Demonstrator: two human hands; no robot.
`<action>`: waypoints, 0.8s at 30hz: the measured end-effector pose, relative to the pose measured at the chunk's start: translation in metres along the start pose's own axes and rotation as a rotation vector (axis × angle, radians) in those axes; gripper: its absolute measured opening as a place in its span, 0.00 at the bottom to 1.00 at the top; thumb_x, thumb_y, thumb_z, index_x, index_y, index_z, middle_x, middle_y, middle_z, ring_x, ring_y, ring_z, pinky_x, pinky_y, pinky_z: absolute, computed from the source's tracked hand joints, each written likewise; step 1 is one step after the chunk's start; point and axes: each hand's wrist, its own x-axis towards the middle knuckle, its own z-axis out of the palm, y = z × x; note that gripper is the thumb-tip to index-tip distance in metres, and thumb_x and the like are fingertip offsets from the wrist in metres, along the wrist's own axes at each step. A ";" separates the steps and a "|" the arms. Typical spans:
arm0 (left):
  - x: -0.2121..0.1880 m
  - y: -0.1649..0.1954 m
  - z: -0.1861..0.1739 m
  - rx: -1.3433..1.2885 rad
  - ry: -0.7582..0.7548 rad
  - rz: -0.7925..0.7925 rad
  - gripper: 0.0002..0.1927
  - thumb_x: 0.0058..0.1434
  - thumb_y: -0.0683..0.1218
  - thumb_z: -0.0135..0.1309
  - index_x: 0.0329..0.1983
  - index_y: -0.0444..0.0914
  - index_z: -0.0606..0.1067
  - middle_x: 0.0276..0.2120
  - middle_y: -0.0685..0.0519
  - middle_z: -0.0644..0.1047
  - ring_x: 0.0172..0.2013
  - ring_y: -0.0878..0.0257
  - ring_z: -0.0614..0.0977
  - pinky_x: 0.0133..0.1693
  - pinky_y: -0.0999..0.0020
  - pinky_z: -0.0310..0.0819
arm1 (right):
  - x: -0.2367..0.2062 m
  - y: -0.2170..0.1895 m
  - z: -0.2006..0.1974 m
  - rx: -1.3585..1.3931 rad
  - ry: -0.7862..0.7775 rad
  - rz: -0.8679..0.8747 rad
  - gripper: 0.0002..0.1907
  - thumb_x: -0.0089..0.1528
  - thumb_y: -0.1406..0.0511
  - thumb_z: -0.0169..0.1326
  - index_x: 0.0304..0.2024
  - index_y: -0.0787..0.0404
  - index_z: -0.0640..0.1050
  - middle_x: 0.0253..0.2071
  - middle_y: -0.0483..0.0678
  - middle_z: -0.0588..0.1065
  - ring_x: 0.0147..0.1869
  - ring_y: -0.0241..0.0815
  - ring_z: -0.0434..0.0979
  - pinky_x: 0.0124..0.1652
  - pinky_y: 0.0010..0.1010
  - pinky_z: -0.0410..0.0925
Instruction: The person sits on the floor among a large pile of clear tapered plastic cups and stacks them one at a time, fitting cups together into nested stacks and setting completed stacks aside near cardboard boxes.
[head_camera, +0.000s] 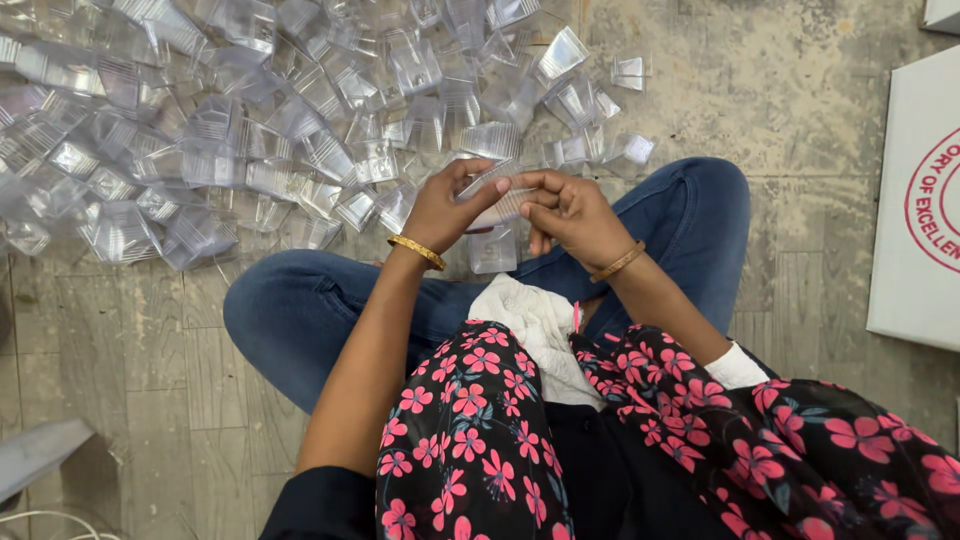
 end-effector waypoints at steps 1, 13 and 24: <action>0.000 0.001 0.001 -0.029 -0.012 -0.082 0.32 0.58 0.59 0.63 0.56 0.31 0.74 0.49 0.48 0.80 0.48 0.64 0.81 0.46 0.60 0.81 | 0.001 0.002 0.000 0.005 0.006 0.004 0.19 0.67 0.71 0.52 0.61 0.67 0.73 0.36 0.45 0.80 0.25 0.29 0.77 0.26 0.19 0.68; 0.000 0.009 -0.006 0.211 0.115 -0.109 0.30 0.57 0.62 0.65 0.52 0.36 0.79 0.45 0.46 0.83 0.49 0.59 0.82 0.50 0.64 0.75 | -0.002 -0.013 -0.039 0.075 0.359 -0.091 0.16 0.68 0.71 0.52 0.59 0.68 0.75 0.50 0.51 0.83 0.22 0.26 0.70 0.24 0.16 0.63; 0.000 0.012 -0.013 0.017 0.029 0.144 0.26 0.72 0.56 0.51 0.67 0.40 0.71 0.63 0.46 0.74 0.65 0.57 0.73 0.65 0.64 0.62 | 0.016 0.047 -0.036 -0.556 0.305 -0.108 0.13 0.65 0.63 0.59 0.51 0.60 0.79 0.45 0.51 0.80 0.35 0.42 0.81 0.39 0.31 0.73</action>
